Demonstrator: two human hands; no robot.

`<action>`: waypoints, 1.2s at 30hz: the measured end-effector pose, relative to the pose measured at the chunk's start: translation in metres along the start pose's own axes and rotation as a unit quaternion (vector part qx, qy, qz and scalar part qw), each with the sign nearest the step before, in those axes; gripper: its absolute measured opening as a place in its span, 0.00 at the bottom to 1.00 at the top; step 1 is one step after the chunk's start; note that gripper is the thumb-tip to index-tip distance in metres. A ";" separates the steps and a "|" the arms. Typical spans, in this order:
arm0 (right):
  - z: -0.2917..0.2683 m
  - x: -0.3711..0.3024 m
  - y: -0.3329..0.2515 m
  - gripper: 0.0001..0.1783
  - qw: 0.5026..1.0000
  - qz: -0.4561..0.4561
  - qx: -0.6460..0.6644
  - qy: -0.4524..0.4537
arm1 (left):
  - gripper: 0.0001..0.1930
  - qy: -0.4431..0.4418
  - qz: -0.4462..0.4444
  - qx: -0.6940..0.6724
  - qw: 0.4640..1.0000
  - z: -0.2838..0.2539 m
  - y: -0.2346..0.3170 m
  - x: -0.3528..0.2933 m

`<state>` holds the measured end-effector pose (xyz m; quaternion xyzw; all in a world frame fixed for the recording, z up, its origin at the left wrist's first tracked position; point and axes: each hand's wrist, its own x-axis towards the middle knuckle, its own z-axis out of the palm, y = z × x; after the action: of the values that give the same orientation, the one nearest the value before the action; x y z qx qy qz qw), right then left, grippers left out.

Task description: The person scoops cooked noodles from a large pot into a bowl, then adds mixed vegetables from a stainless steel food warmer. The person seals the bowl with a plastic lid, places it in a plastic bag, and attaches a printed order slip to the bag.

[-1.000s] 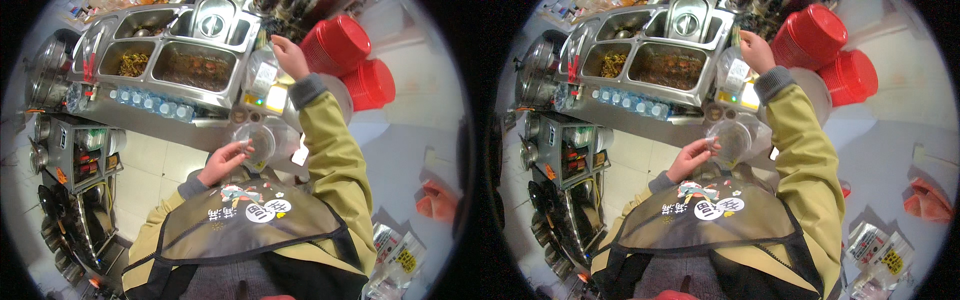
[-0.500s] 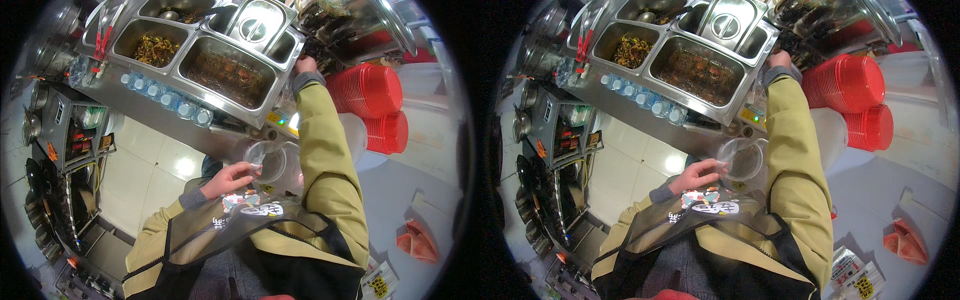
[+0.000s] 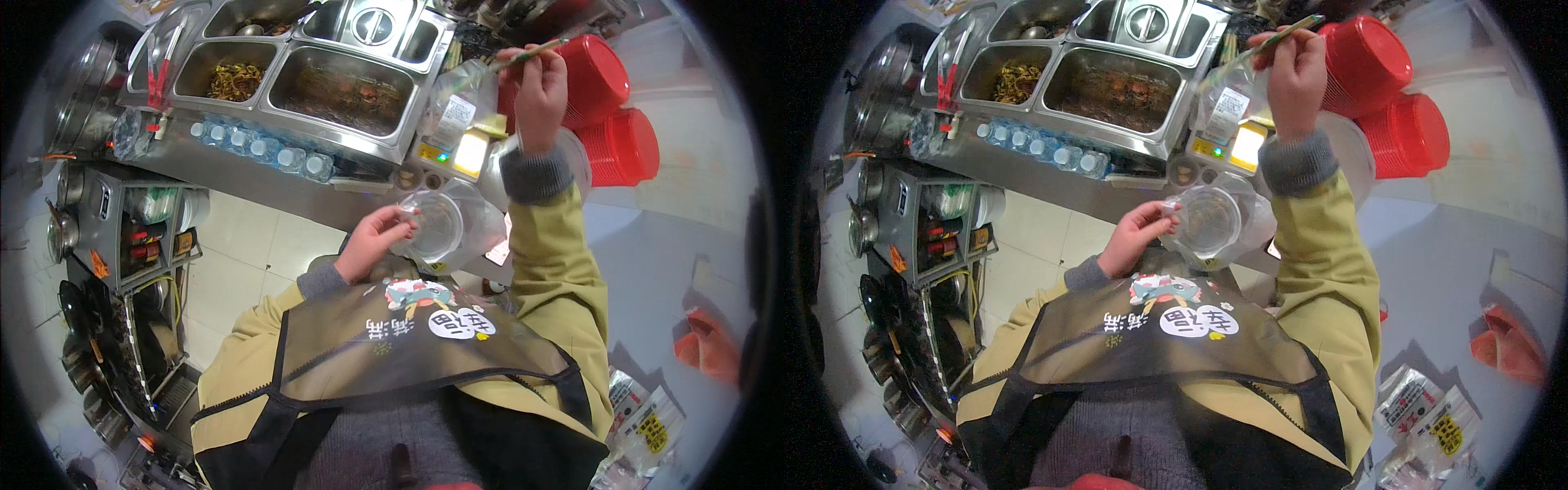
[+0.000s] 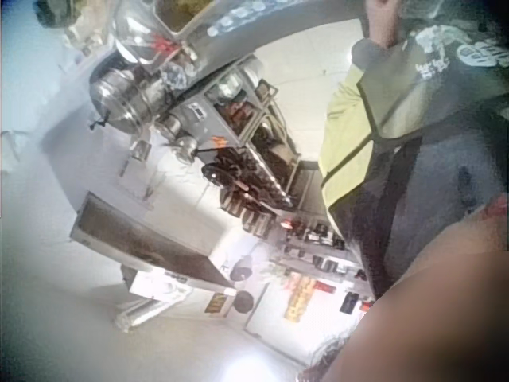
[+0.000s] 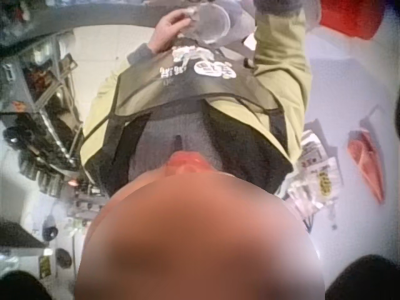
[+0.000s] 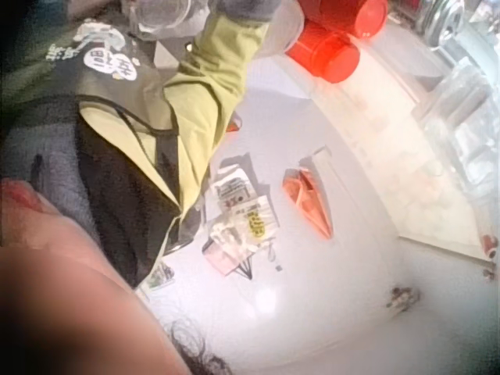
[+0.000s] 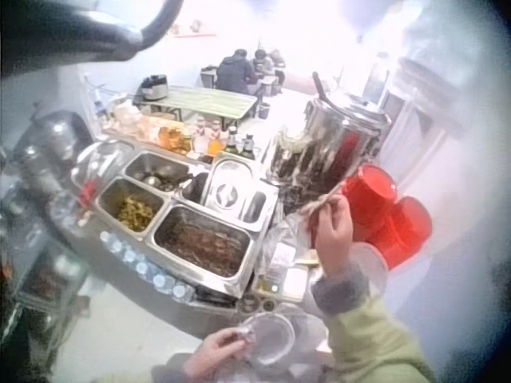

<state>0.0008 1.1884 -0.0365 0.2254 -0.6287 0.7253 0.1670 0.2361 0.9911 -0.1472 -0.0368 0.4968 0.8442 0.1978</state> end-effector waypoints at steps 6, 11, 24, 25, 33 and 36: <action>0.008 -0.145 -0.051 0.05 0.943 0.043 -0.257 -0.206 | 0.11 0.132 0.011 -0.016 0.991 0.005 -0.002 0.011; -0.009 -0.215 0.017 0.06 0.795 0.097 -0.431 -0.415 | 0.11 0.124 0.077 0.025 0.989 0.018 -0.007 0.013; -0.063 -0.241 -0.063 0.36 0.742 -0.003 -0.668 -0.057 | 0.11 -0.030 0.194 0.450 0.871 0.026 -0.007 0.021; -0.066 -0.242 -0.062 0.38 0.789 0.027 -0.613 -0.038 | 0.13 -0.053 0.183 0.417 0.889 0.026 -0.009 0.025; -0.045 -0.252 -0.020 0.42 0.908 0.245 -0.329 -0.091 | 0.41 -0.139 0.227 0.529 0.806 0.032 -0.036 0.047; -0.034 -0.243 -0.033 0.27 0.924 0.238 -0.290 -0.078 | 0.43 -0.141 0.170 0.427 0.877 0.030 -0.039 0.057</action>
<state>0.2187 1.2371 -0.1426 0.0669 -0.8580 0.5092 -0.0022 0.2027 1.0499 -0.1794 0.2559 0.7744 0.5669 0.1160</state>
